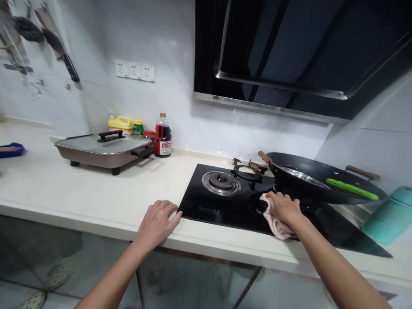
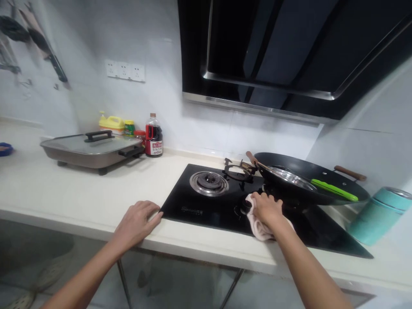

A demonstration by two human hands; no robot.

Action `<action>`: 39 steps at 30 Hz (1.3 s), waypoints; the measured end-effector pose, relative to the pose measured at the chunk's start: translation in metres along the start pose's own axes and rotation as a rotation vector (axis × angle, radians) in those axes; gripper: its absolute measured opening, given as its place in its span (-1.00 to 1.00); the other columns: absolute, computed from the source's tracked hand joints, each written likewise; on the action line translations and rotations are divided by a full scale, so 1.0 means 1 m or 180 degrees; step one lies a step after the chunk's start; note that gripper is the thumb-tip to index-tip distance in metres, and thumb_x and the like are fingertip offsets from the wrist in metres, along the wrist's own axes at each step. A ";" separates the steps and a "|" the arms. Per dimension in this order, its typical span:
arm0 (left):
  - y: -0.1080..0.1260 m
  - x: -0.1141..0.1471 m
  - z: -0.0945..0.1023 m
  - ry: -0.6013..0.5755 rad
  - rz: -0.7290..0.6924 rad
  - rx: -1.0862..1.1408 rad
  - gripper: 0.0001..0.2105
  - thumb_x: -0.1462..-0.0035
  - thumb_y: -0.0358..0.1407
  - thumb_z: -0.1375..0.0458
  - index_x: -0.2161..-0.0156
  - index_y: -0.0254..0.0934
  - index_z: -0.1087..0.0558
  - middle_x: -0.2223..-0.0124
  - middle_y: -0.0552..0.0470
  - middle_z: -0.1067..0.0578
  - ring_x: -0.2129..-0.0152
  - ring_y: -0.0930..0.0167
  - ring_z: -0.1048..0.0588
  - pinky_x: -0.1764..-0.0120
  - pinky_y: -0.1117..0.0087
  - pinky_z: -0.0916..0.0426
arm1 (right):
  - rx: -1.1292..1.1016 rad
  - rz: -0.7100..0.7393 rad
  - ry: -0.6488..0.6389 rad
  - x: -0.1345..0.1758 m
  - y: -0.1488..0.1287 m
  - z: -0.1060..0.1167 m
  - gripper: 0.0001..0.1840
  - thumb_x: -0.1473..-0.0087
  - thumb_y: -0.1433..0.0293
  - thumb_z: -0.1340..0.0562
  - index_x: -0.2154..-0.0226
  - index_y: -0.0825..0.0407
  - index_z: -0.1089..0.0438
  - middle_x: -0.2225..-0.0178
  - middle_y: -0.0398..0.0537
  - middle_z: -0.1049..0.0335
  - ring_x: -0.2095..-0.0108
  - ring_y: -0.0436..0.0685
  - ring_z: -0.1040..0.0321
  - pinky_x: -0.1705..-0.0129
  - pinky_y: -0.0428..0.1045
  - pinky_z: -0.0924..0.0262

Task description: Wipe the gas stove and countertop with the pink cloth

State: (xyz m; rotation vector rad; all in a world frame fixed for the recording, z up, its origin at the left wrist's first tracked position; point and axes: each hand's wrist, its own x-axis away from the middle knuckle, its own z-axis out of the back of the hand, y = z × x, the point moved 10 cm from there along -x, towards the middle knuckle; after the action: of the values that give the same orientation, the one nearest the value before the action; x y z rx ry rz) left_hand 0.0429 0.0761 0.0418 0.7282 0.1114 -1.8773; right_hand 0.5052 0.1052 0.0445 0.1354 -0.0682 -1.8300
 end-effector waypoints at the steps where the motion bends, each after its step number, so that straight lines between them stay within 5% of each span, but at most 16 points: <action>1: 0.000 0.000 0.000 -0.0008 -0.0002 -0.0004 -0.74 -0.32 -0.12 -0.07 0.20 -0.19 -0.56 0.13 -0.06 -0.61 0.12 0.19 -0.50 0.04 0.17 -0.34 | -0.0025 -0.0014 -0.0075 -0.008 0.001 0.000 -0.42 -0.14 0.41 -0.19 -0.21 -0.22 -0.32 -0.15 0.05 -0.37 -0.14 0.39 -0.31 -0.10 0.34 -0.12; 10: -0.001 -0.001 0.000 -0.0029 0.0036 0.0023 -0.72 -0.32 -0.10 -0.06 0.20 -0.17 -0.56 0.14 -0.05 -0.62 0.12 0.20 -0.51 0.04 0.18 -0.34 | -0.0320 0.0369 -0.0048 -0.072 -0.009 -0.002 -0.53 -0.04 0.38 -0.30 -0.06 -0.14 -0.46 -0.02 0.03 -0.48 0.01 0.25 -0.45 0.05 0.06 -0.20; 16: -0.007 -0.003 0.003 -0.0006 0.0264 0.0163 -0.71 -0.29 -0.10 -0.06 0.26 -0.17 -0.57 0.15 -0.04 -0.64 0.11 0.20 -0.52 0.03 0.18 -0.36 | -0.0678 0.0691 0.0280 -0.094 -0.008 -0.002 -0.41 -0.17 0.33 -0.27 -0.25 -0.11 -0.27 -0.09 0.08 -0.43 -0.09 0.25 -0.38 -0.12 0.09 -0.17; 22: -0.012 -0.006 0.007 0.0029 0.0449 0.0248 -0.70 -0.27 -0.10 -0.05 0.31 -0.17 -0.57 0.16 -0.04 -0.64 0.12 0.21 -0.53 0.03 0.20 -0.37 | -0.1196 0.0687 0.0261 -0.113 0.006 -0.016 -0.46 -0.11 0.31 -0.33 -0.17 -0.10 -0.41 -0.22 0.15 -0.33 -0.21 0.37 -0.28 -0.23 0.22 -0.12; 31: -0.016 -0.009 0.004 -0.0037 0.0458 0.0227 -0.67 -0.25 -0.07 -0.02 0.31 -0.18 -0.56 0.17 -0.05 -0.64 0.11 0.19 -0.54 0.05 0.22 -0.37 | -0.2457 0.0751 -0.0084 -0.084 0.062 -0.032 -0.47 -0.04 0.21 -0.33 -0.07 0.00 -0.57 0.02 0.03 -0.60 0.09 0.22 -0.55 0.01 0.02 -0.38; 39: -0.015 -0.008 0.006 -0.0044 0.0473 0.0195 -0.66 -0.26 -0.08 -0.01 0.28 -0.19 -0.57 0.15 -0.06 -0.65 0.10 0.20 -0.54 0.04 0.22 -0.37 | -0.2296 0.0634 0.0454 -0.037 0.108 -0.030 -0.55 -0.11 0.21 -0.16 0.05 -0.06 -0.62 -0.13 0.00 -0.52 -0.16 0.24 -0.41 -0.30 0.05 -0.15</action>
State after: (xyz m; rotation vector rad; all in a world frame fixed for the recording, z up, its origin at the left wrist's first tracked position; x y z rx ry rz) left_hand 0.0295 0.0869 0.0473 0.7447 -0.0090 -1.7498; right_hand 0.6216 0.1141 0.0299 -0.2420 0.6506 -1.5417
